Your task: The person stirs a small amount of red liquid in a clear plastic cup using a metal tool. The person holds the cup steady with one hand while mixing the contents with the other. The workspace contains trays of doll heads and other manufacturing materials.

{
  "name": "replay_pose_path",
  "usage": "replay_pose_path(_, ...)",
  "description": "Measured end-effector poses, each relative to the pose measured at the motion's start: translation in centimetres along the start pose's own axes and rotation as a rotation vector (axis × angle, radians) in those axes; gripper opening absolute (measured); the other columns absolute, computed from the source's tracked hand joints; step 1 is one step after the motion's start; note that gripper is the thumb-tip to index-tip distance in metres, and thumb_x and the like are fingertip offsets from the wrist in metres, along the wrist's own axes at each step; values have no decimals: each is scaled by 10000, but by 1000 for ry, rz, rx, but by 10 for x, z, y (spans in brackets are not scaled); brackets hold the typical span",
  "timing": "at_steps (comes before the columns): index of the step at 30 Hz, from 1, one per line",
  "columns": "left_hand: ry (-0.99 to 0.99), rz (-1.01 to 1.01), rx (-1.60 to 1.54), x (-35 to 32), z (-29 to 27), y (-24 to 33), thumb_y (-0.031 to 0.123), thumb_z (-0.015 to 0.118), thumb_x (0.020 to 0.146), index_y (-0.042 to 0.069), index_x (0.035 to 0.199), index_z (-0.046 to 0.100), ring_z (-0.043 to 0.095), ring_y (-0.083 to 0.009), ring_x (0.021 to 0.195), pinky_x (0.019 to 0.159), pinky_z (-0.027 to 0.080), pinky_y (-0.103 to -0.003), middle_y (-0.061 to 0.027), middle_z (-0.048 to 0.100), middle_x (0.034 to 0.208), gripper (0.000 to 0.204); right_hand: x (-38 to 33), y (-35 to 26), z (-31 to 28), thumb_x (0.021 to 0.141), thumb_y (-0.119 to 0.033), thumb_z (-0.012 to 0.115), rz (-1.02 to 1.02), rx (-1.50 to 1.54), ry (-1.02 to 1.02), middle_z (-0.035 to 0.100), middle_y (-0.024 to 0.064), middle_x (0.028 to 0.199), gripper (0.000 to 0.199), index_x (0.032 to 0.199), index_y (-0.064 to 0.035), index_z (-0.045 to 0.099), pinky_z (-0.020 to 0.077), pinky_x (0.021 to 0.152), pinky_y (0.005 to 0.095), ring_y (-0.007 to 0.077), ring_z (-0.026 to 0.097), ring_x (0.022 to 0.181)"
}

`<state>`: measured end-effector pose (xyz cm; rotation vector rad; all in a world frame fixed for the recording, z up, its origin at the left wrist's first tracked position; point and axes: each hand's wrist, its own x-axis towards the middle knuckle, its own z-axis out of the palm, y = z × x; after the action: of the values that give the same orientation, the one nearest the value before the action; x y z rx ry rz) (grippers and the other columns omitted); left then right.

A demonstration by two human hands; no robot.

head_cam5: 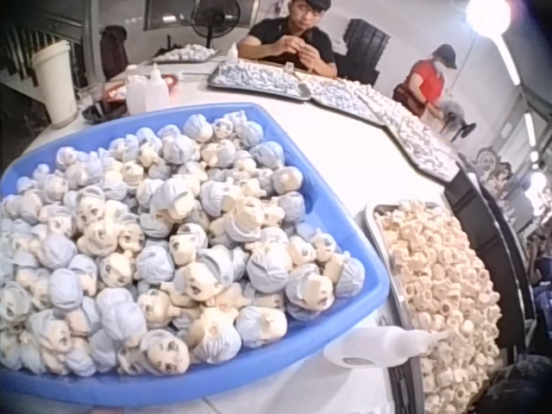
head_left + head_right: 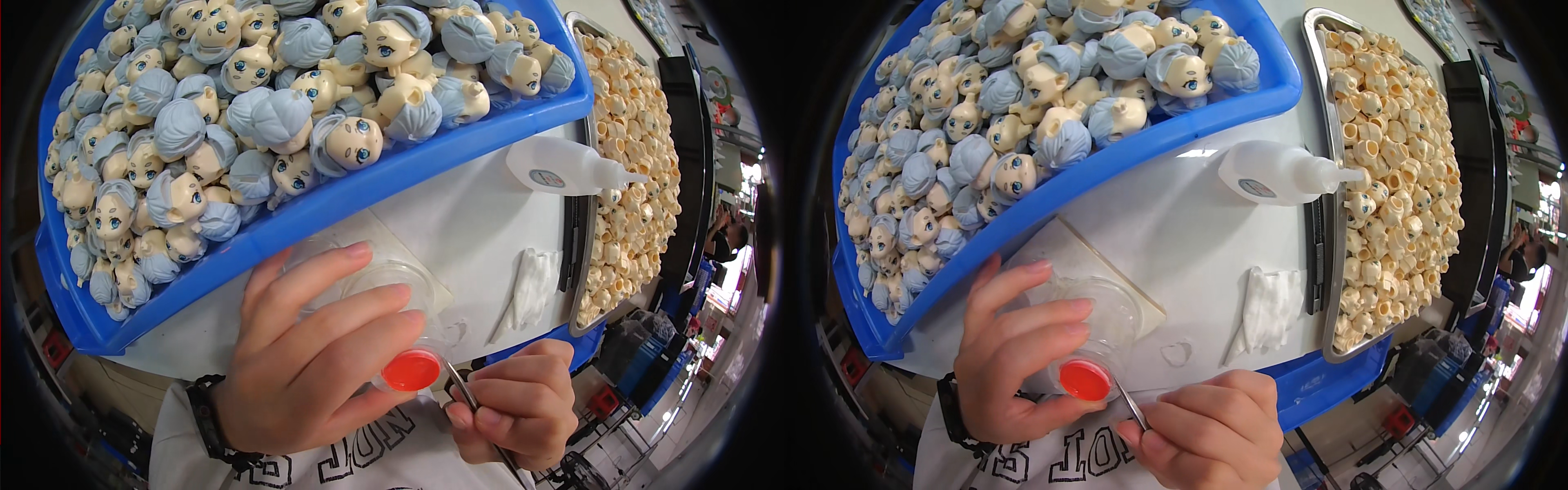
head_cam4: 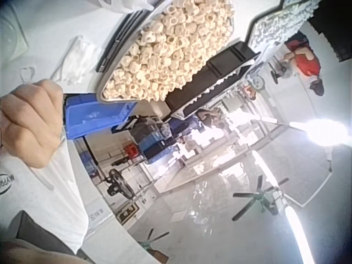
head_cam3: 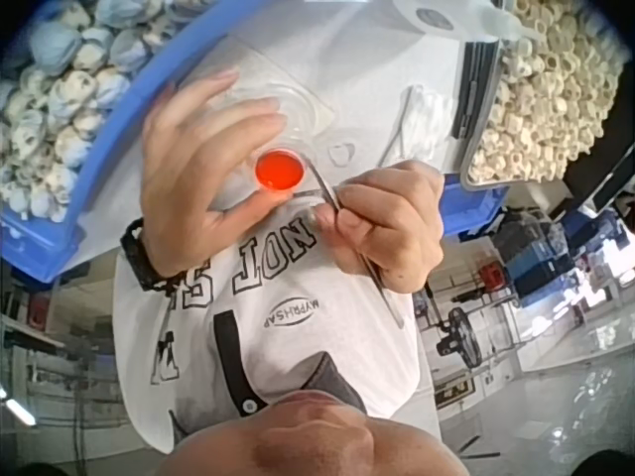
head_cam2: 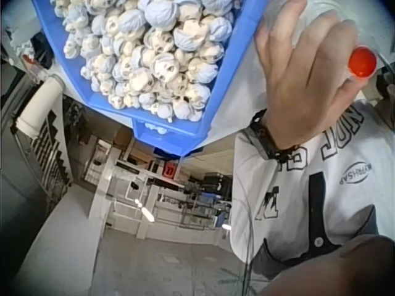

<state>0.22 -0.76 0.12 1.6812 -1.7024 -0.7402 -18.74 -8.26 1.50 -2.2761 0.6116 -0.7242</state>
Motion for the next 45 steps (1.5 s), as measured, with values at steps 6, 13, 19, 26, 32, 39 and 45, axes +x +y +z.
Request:
replay_pose_path(6, 13, 14, -32, 2, 1, 0, 328, 770, 642, 80, 1009, 560, 488, -349, 1081, 980, 242, -557, -90, 621, 1044, 490, -4, 6, -4, 557, -17, 720, -82, 16, 15, 592, 5, 688, 346, 794, -97, 482, 309, 552, 261, 142, 530, 574)
replay_pose_path(13, 54, 44, -96, 2, 3, -3, 310, 806, 602, 98, 990, 513, 485, -360, 1085, 980, 237, -564, -110, 618, 1050, 531, -2, 4, -1, 557, -22, 737, -67, 22, 5, 592, 5, 683, 329, 755, -95, 484, 313, 549, 264, 150, 536, 583)
replay_pose_path(19, 37, 47, -69, 3, 0, -2, 302, 810, 597, 113, 977, 506, 484, -362, 1084, 977, 243, -566, -106, 617, 1052, 521, -2, -1, 0, 591, -64, 766, -44, -46, 4, 598, 5, 691, 344, 777, -102, 480, 323, 535, 274, 149, 538, 577)
replay_pose_path(26, 43, 50, -81, 3, 3, -3, 299, 812, 591, 114, 982, 504, 483, -359, 1084, 975, 249, -563, -103, 614, 1054, 531, -6, -1, 1, 608, -63, 759, -82, -61, 33, 602, 2, 694, 338, 796, -108, 481, 322, 527, 271, 148, 540, 575)
replay_pose_path(32, 37, 48, -74, 3, 1, -2, 314, 806, 603, 115, 984, 504, 483, -358, 1082, 973, 253, -561, -104, 613, 1054, 526, -4, 1, 4, 623, -57, 751, -118, -89, 55, 603, 0, 687, 321, 792, -107, 484, 320, 515, 262, 144, 544, 576)
replay_pose_path(39, 26, 59, -63, 3, 1, -2, 327, 790, 630, 110, 993, 504, 484, -361, 1077, 966, 267, -554, -107, 612, 1055, 511, -4, 1, 8, 649, -29, 726, -125, -117, 100, 604, 5, 658, 282, 748, -100, 471, 323, 495, 258, 145, 544, 555)
replay_pose_path(45, 38, 66, -45, 3, 2, -2, 350, 789, 626, 108, 1005, 494, 487, -365, 1071, 960, 278, -544, -119, 607, 1050, 537, -1, -5, 7, 612, 32, 666, -29, -72, 61, 603, 31, 643, 262, 721, -78, 455, 330, 487, 265, 158, 550, 542)
